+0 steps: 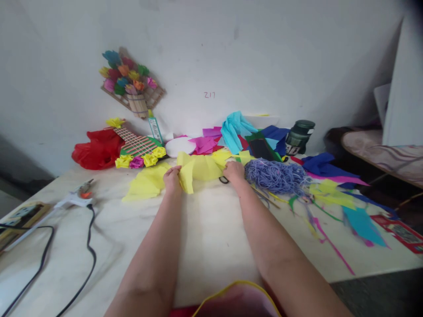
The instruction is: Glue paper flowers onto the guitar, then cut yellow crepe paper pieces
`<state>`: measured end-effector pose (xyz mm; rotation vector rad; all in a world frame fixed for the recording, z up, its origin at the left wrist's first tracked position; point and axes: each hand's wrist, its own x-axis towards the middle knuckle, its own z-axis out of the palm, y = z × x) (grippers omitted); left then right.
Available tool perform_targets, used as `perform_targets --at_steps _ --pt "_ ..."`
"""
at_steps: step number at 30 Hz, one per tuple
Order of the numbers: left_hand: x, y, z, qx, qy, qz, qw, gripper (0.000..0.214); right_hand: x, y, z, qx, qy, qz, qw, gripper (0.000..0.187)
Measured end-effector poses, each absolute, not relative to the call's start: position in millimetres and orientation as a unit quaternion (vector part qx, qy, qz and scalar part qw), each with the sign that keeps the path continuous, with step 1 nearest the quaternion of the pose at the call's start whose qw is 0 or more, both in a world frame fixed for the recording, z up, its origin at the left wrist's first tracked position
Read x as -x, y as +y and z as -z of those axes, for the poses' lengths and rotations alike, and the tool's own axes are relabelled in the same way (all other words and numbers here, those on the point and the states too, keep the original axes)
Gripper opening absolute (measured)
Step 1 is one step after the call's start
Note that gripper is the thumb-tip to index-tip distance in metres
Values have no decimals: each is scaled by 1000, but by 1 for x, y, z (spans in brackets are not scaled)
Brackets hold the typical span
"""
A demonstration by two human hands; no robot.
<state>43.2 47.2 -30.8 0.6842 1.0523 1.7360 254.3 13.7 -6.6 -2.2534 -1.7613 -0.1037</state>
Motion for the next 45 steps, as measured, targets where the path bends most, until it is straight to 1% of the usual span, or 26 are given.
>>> perform_targets --at_steps 5,10,13,18,24,28,31,34,38,41,45 --pt "-43 47 30 -283 433 -710 479 6 -258 16 10 812 -559 20 167 32" --pt "-43 46 29 -279 433 -712 478 5 -262 13 9 841 -485 35 236 40" --pt "-43 46 30 -278 436 -711 476 5 -263 11 8 841 -471 43 263 42" --pt "-43 46 30 -275 431 -713 481 11 -265 11 8 837 -472 40 274 42" --pt "-44 47 31 -281 442 -704 480 13 -264 11 11 833 -470 98 274 50" --pt "-45 49 33 -293 444 -697 480 15 -257 8 7 791 -525 121 291 44" --pt "-44 50 35 -302 445 -693 480 18 -245 10 4 742 -589 114 301 42" --pt "-44 51 35 -306 439 -695 480 19 -226 14 6 700 -654 88 272 43" --pt "-44 50 36 -310 439 -697 475 20 -205 16 19 640 -744 56 184 44" --pt "-45 50 36 -320 442 -687 480 23 -199 17 29 634 -764 11 122 41" --pt "-45 49 37 -344 440 -674 483 23 -204 17 37 640 -757 13 129 41"
